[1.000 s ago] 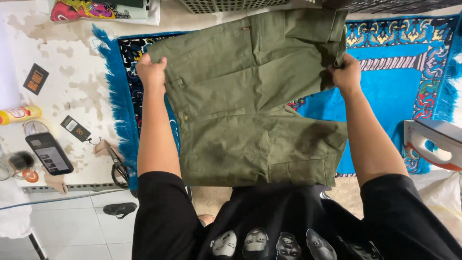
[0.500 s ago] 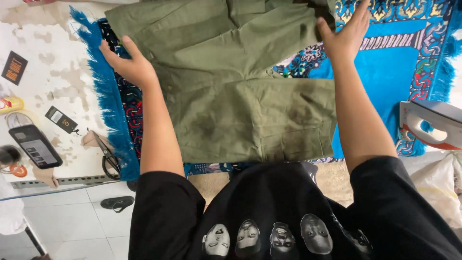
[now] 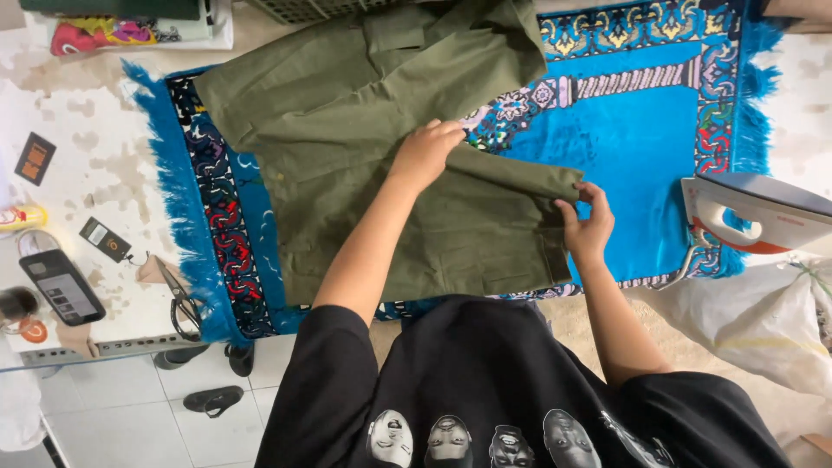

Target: The person takes a pair of green cargo pants from a basket, unfolds them on a patterned mat, smooths them out, and irons them.

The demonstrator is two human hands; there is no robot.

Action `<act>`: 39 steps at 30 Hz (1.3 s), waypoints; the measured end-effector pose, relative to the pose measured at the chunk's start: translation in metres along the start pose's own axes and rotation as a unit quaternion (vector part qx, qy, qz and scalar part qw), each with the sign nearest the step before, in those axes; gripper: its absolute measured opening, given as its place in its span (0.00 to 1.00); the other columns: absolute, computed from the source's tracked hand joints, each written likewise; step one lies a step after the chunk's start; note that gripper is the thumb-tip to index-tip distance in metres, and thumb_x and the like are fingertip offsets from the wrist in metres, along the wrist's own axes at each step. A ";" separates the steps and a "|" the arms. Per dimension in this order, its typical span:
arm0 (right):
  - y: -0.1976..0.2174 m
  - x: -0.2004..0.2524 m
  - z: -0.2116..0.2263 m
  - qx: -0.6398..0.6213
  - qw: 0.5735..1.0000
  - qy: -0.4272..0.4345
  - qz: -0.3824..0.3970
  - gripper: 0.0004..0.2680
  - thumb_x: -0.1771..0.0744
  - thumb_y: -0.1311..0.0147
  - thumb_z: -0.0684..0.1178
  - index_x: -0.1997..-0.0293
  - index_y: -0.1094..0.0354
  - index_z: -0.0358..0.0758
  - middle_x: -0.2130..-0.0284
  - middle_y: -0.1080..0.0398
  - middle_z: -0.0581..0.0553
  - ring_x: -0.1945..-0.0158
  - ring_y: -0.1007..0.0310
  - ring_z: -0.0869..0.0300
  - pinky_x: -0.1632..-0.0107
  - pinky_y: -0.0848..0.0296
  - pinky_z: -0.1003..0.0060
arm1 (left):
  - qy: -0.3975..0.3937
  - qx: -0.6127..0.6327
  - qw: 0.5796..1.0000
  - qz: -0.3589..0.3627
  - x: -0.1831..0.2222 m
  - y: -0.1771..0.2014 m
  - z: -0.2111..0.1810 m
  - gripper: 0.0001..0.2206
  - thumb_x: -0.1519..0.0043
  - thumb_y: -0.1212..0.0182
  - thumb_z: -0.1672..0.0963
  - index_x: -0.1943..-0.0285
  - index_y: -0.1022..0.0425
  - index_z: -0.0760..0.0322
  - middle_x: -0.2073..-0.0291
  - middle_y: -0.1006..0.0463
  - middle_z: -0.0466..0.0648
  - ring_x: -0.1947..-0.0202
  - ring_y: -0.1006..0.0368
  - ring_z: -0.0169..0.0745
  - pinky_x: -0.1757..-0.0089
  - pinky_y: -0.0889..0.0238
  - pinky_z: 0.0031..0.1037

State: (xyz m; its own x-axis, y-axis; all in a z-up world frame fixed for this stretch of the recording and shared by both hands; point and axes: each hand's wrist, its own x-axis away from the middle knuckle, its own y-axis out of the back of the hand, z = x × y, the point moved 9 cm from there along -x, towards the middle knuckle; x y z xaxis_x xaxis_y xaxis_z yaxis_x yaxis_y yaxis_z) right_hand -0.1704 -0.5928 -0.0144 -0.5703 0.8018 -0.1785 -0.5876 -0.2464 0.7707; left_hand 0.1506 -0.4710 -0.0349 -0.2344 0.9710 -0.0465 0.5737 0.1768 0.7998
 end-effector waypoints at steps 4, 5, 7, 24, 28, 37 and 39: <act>0.001 0.010 0.019 -0.050 0.998 -0.020 0.044 0.30 0.37 0.30 0.41 0.28 0.43 0.40 0.58 0.25 0.35 0.57 0.21 0.40 0.53 0.25 0.46 | -0.021 -0.195 0.973 0.117 -0.030 -0.041 0.026 0.09 0.43 0.30 0.51 0.57 0.20 0.50 0.59 0.22 0.37 0.52 0.31 0.40 0.48 0.39 0.35; -0.003 0.013 0.012 -0.049 0.998 -0.022 0.039 0.30 0.37 0.30 0.41 0.28 0.43 0.40 0.58 0.25 0.35 0.57 0.21 0.40 0.53 0.25 0.46 | -0.025 -0.196 0.973 0.118 -0.032 -0.039 0.028 0.09 0.43 0.30 0.51 0.57 0.20 0.50 0.59 0.22 0.37 0.52 0.31 0.40 0.48 0.39 0.35; -0.015 0.018 -0.018 -0.141 0.982 -0.120 0.022 0.31 0.38 0.31 0.33 0.26 0.43 0.40 0.62 0.32 0.39 0.61 0.25 0.46 0.53 0.25 0.51 | -0.041 -0.192 0.971 0.138 -0.035 -0.037 0.033 0.15 0.49 0.31 0.43 0.59 0.20 0.46 0.65 0.25 0.35 0.58 0.34 0.38 0.51 0.44 0.35; -0.056 -0.023 -0.076 -0.026 0.969 -0.244 -0.017 0.17 0.34 0.38 0.35 0.41 0.30 0.50 0.73 0.37 0.52 0.67 0.29 0.57 0.57 0.28 0.58 | 0.053 -0.173 0.984 -0.010 -0.041 0.003 0.041 0.11 0.32 0.47 0.46 0.60 0.33 0.50 0.73 0.33 0.42 0.65 0.37 0.44 0.59 0.48 0.38; -0.035 -0.024 -0.022 0.032 0.990 -0.111 -0.080 0.22 0.34 0.38 0.32 0.34 0.35 0.43 0.67 0.39 0.42 0.62 0.30 0.44 0.58 0.29 0.53 | 0.049 -0.070 0.993 0.085 -0.034 0.035 0.022 0.12 0.34 0.44 0.44 0.59 0.28 0.47 0.63 0.29 0.42 0.56 0.39 0.47 0.55 0.48 0.40; -0.080 -0.025 0.063 0.217 0.959 0.092 0.155 0.25 0.28 0.56 0.61 0.22 0.48 0.42 0.24 0.52 0.34 0.22 0.60 0.37 0.26 0.63 0.37 | 0.010 -0.215 0.976 -0.038 -0.033 0.007 0.021 0.15 0.33 0.46 0.49 0.70 0.30 0.59 0.64 0.34 0.44 0.57 0.41 0.50 0.53 0.47 0.43; -0.077 -0.030 0.062 0.222 0.959 0.076 0.159 0.25 0.28 0.57 0.62 0.21 0.49 0.42 0.23 0.53 0.36 0.21 0.61 0.39 0.26 0.65 0.36 | -0.013 -0.235 0.970 -0.058 -0.046 -0.003 0.034 0.18 0.35 0.45 0.47 0.73 0.30 0.60 0.65 0.35 0.45 0.60 0.42 0.50 0.55 0.48 0.43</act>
State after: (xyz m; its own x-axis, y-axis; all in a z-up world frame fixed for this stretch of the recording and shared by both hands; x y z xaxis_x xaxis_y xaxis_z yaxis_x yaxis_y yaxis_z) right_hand -0.0726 -0.5636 -0.0301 -0.7773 0.6273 0.0478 -0.0865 -0.1818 0.9795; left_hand 0.1865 -0.5104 -0.0554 -0.2525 0.9537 -0.1636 0.1209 0.1989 0.9725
